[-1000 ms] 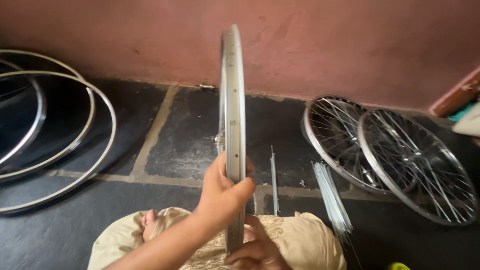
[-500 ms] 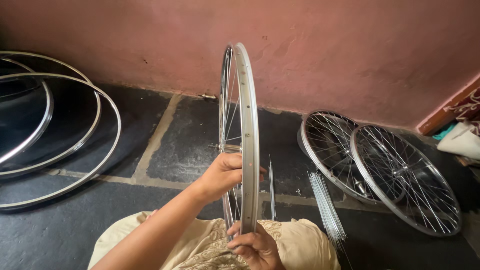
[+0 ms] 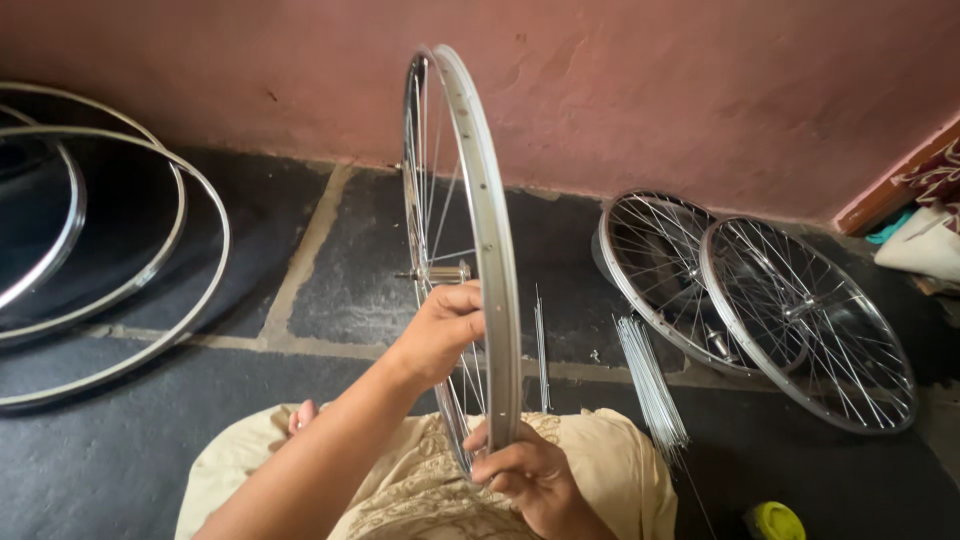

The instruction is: The person inserts bicycle spokes into the hub and rim of a wheel, threading them through the holes and securing them by hand. The person works on one wheel at a time, rotating it to access different spoke holes.

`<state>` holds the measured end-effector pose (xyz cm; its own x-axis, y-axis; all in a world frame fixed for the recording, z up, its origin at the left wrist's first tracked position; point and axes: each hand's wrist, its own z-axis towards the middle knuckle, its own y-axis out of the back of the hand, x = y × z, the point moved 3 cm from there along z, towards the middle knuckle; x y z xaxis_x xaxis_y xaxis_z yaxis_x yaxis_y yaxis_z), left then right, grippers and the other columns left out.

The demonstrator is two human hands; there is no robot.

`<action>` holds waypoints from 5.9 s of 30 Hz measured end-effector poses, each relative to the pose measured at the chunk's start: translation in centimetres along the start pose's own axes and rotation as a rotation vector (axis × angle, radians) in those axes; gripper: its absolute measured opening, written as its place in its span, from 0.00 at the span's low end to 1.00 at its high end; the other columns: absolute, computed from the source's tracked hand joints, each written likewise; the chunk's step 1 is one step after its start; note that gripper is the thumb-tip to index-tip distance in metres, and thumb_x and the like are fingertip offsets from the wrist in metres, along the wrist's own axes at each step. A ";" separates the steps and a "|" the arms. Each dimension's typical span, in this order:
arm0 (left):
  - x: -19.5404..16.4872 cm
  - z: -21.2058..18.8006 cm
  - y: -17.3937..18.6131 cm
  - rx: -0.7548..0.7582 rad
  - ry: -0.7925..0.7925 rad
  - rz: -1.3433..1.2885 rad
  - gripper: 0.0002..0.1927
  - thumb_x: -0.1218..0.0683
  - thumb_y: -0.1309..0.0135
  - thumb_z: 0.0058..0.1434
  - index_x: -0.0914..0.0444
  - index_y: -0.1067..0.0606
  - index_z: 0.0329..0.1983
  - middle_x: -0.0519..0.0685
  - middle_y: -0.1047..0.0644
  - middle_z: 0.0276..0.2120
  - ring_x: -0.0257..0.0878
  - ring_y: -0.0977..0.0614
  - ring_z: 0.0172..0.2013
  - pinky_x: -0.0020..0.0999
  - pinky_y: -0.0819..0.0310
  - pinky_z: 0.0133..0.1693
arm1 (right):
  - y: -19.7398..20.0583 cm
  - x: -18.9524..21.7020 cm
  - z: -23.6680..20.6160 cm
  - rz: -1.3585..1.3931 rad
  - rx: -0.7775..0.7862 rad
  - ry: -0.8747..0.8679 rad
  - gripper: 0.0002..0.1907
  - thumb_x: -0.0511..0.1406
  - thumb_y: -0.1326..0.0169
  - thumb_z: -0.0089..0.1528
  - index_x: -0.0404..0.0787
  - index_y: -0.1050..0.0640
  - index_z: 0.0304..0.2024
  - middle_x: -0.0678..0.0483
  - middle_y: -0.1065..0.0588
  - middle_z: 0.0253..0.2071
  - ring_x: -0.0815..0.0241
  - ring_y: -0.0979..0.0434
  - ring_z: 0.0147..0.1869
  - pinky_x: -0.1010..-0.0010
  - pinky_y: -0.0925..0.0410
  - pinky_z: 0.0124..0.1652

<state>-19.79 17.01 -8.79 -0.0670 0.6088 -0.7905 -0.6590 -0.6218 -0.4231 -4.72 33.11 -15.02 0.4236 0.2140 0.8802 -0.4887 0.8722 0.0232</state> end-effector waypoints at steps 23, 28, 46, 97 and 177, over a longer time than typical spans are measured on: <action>0.1 -0.3 -3.5 -0.064 -0.074 -0.116 0.09 0.55 0.39 0.67 0.64 0.19 0.46 0.45 0.21 0.47 0.35 0.21 0.50 0.35 0.29 0.56 | -1.8 16.9 11.2 -1.301 -0.452 0.381 0.11 0.25 0.38 0.58 0.37 0.19 0.43 0.48 0.26 0.48 0.54 0.25 0.47 0.68 0.29 0.44; 0.2 -0.5 -3.5 -0.085 -0.087 -0.119 0.09 0.55 0.39 0.66 0.64 0.19 0.46 0.46 0.21 0.51 0.37 0.21 0.52 0.37 0.30 0.57 | -3.2 17.3 12.0 -1.493 -0.453 0.363 0.11 0.24 0.40 0.58 0.34 0.21 0.44 0.47 0.28 0.51 0.48 0.26 0.53 0.63 0.29 0.47; 0.2 -1.3 -3.1 -0.105 -0.060 -0.142 0.09 0.55 0.40 0.68 0.64 0.19 0.48 0.45 0.21 0.46 0.36 0.21 0.49 0.35 0.27 0.54 | -4.4 16.3 11.5 -1.513 -0.450 0.451 0.13 0.23 0.39 0.58 0.31 0.22 0.46 0.48 0.26 0.49 0.49 0.22 0.53 0.63 0.26 0.51; -1.9 -5.2 -2.9 -0.059 -0.013 -0.132 0.12 0.52 0.39 0.64 0.59 0.23 0.48 0.40 0.22 0.39 0.28 0.23 0.39 0.27 0.27 0.43 | 5.0 -20.2 -2.2 -0.569 -0.492 -0.341 0.22 0.35 0.54 0.67 0.43 0.32 0.65 0.50 0.18 0.48 0.60 0.15 0.47 0.69 0.24 0.44; -3.7 -7.3 -6.2 0.035 -0.078 0.042 0.16 0.48 0.42 0.70 0.64 0.22 0.53 0.45 0.29 0.53 0.33 0.28 0.51 0.31 0.33 0.53 | 2.9 -16.2 -3.7 -0.578 -0.424 -0.570 0.22 0.38 0.50 0.64 0.48 0.29 0.62 0.51 0.18 0.48 0.56 0.16 0.51 0.66 0.26 0.49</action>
<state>-10.03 15.01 -6.50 -0.1518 0.6200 -0.7697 -0.6801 -0.6306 -0.3738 -10.23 33.76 -30.98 0.0194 -0.4574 0.8891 0.0514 0.8885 0.4560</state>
